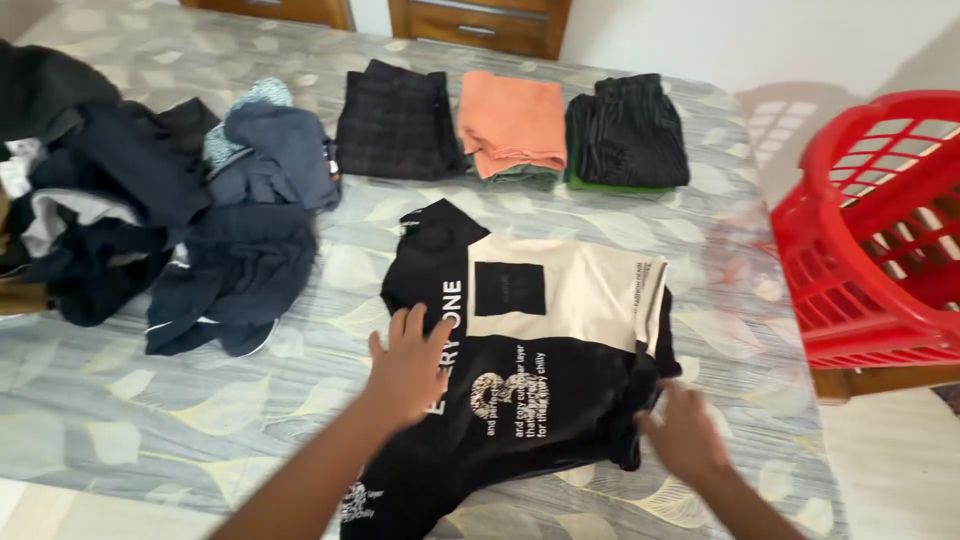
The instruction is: The person folds multiple garments one by one on a patterned table. Items include green shorts, a peach t-shirt, striped shorts, plaid shorts, a black-and-white t-shirt, and navy shorts. Each item is smoothed, folded into a compact rectangle, and placed in a growing stack.
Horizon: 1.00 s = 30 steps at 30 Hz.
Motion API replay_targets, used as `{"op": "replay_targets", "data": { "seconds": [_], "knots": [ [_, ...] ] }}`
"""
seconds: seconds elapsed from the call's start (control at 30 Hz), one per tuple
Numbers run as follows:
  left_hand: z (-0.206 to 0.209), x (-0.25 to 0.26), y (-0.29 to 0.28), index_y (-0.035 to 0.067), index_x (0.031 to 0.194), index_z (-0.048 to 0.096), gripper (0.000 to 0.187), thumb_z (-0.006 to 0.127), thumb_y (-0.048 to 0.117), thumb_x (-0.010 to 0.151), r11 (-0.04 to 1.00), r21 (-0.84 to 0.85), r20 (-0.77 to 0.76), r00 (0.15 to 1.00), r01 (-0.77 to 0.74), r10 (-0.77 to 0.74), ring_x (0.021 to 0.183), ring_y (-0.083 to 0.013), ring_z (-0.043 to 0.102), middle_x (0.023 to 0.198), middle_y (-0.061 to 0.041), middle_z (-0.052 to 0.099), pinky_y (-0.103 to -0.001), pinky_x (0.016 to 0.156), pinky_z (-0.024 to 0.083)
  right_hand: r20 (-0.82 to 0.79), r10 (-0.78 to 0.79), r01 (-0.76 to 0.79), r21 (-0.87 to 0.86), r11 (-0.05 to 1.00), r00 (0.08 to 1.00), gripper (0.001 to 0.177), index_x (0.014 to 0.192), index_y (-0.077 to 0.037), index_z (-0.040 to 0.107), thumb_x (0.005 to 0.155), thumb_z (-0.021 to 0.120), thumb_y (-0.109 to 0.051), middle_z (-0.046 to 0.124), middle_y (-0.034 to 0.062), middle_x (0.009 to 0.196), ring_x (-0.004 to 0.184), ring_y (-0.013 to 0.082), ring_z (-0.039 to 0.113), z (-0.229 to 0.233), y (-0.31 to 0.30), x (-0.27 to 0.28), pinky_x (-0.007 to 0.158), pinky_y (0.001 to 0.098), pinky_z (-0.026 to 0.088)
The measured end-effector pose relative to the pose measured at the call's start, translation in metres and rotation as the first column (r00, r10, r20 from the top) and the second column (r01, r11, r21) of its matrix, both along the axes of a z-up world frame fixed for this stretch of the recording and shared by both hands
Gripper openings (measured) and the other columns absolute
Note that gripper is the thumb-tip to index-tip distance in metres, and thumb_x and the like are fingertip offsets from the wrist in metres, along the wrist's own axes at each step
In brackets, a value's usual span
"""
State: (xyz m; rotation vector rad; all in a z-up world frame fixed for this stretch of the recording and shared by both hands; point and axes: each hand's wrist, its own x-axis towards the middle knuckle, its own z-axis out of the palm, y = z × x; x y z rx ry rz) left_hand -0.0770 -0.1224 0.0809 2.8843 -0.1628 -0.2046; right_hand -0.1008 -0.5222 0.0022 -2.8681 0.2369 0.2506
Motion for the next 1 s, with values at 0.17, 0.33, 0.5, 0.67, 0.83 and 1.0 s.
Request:
{"op": "replay_targets", "data": {
  "seconds": [0.17, 0.33, 0.5, 0.67, 0.83, 1.0],
  "knots": [
    [-0.018, -0.064, 0.006, 0.026, 0.157, 0.029, 0.094, 0.079, 0.025, 0.077, 0.914, -0.11, 0.036, 0.917, -0.391, 0.397, 0.149, -0.0473, 0.019, 0.162, -0.026, 0.018, -0.076, 0.102, 0.026, -0.072, -0.237, 0.238, 0.004, 0.971, 0.969, 0.077, 0.14, -0.002, 0.054, 0.085, 0.075, -0.052, 0.066, 0.0213, 0.121, 0.117, 0.035, 0.063, -0.027, -0.026, 0.01, 0.095, 0.0458, 0.053],
    [-0.068, -0.083, 0.027, 0.011, 0.159, 0.02, 0.101, 0.077, 0.02, 0.076, 0.635, -0.31, -0.249, 0.705, -0.708, 0.664, 0.13, -0.0451, 0.045, 0.143, -0.025, 0.041, -0.056, 0.102, 0.047, -0.235, -0.376, 0.408, 0.105, 0.907, 0.896, 0.056, 0.131, -0.011, 0.068, 0.088, 0.066, -0.047, 0.079, 0.0129, 0.11, 0.107, 0.0303, 0.073, -0.018, 0.0, 0.011, 0.097, 0.0446, 0.056],
    [-0.109, -0.078, 0.048, 0.004, 0.119, 0.066, 0.045, 0.072, 0.033, 0.086, 0.567, -0.331, -0.366, 0.657, -0.754, 0.66, 0.104, -0.0374, 0.069, 0.106, -0.018, 0.074, -0.045, 0.093, 0.053, -0.204, -0.544, 0.579, 0.204, 0.79, 0.814, 0.065, 0.13, -0.003, 0.062, 0.097, 0.059, -0.059, 0.077, 0.0256, 0.097, 0.09, 0.0391, 0.076, 0.006, 0.028, 0.003, 0.09, 0.0471, 0.058],
    [-0.091, -0.081, 0.055, 0.004, 0.119, 0.06, 0.039, 0.062, 0.033, 0.093, 0.446, -0.448, -0.506, 0.631, -0.775, 0.588, 0.09, -0.0363, 0.075, 0.092, -0.019, 0.074, -0.046, 0.082, 0.055, -0.181, -0.357, 0.354, -0.047, 0.934, 0.917, 0.068, 0.117, -0.009, 0.065, 0.083, 0.067, -0.068, 0.074, 0.0195, 0.1, 0.1, 0.039, 0.072, 0.022, 0.057, -0.026, 0.088, 0.0487, 0.056],
    [-0.061, -0.081, 0.053, 0.014, 0.135, 0.043, 0.042, 0.056, 0.029, 0.098, 0.429, -0.401, -0.552, 0.587, -0.809, 0.591, 0.091, -0.041, 0.073, 0.096, -0.027, 0.072, -0.048, 0.085, 0.054, -0.257, -0.299, 0.278, -0.114, 0.954, 0.919, 0.052, 0.113, -0.008, 0.07, 0.087, 0.065, -0.053, 0.078, 0.0183, 0.097, 0.098, 0.0386, 0.075, 0.028, 0.059, -0.039, 0.089, 0.0481, 0.059],
    [-0.055, -0.088, 0.05, 0.009, 0.142, 0.039, 0.072, 0.069, 0.014, 0.076, 0.78, -0.515, 0.071, 0.89, -0.355, 0.451, 0.122, -0.0421, 0.051, 0.139, -0.026, 0.048, -0.051, 0.095, 0.043, -0.342, -0.405, 0.429, -0.007, 0.903, 0.848, 0.037, 0.115, -0.008, 0.074, 0.098, 0.059, -0.037, 0.079, 0.0168, 0.096, 0.092, 0.0324, 0.08, 0.03, 0.023, -0.042, 0.093, 0.0486, 0.06]
  ]
}}
